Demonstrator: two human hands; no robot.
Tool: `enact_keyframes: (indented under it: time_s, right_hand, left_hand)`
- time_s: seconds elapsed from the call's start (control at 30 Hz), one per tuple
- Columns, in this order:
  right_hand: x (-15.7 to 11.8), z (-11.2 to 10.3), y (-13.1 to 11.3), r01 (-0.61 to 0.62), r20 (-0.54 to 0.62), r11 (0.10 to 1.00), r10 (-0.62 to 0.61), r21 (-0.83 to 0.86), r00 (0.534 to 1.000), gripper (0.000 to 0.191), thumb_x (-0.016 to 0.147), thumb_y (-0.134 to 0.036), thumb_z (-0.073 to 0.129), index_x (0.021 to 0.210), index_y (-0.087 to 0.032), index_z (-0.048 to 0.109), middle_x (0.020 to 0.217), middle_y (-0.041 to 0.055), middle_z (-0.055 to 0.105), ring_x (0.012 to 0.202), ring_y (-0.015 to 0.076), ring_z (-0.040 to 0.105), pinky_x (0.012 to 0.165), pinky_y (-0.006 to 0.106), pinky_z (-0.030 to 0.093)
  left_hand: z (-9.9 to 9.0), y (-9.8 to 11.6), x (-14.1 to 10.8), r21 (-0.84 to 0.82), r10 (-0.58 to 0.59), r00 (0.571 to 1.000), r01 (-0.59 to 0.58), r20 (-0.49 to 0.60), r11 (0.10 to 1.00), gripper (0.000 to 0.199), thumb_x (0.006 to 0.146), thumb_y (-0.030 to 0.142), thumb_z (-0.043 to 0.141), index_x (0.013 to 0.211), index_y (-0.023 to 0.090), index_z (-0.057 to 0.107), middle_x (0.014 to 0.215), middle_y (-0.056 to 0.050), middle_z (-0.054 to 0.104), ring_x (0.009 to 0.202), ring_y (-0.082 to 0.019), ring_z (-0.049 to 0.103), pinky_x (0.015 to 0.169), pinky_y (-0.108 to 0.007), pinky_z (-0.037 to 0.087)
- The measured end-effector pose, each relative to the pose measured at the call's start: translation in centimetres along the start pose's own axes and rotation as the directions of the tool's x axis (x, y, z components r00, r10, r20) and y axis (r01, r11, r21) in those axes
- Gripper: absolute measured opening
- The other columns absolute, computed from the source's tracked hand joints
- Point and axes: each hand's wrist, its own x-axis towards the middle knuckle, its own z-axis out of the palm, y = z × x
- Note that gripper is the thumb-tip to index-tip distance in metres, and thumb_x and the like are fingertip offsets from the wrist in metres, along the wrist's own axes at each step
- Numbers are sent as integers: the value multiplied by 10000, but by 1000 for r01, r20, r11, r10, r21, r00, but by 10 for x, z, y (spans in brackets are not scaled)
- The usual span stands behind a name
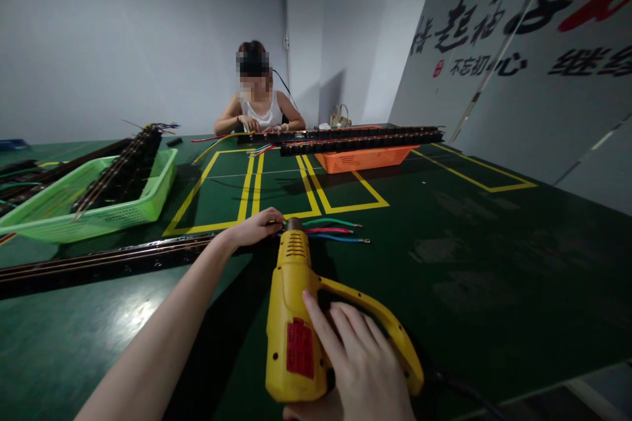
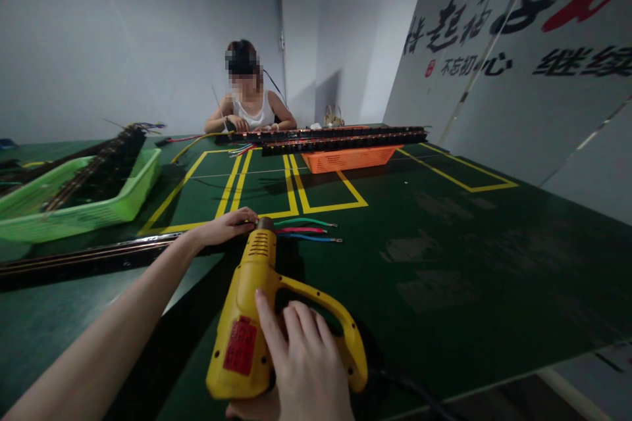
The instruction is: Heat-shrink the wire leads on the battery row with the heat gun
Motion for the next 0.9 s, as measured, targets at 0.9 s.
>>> enact_keyframes:
  time_s: [0.9]
  right_hand:
    - [-26,-9,55,-85,116,980,107,-182,987,1134,578,-892,465,1452,-205,241,1050,29,628,965,224,571,813,333,436]
  left_hand:
    - [25,59,16,307,-324,946,315,-25,898,257,893,313,462,1038,243,662,1057,-6,681,943,-196,623,761,-246,454]
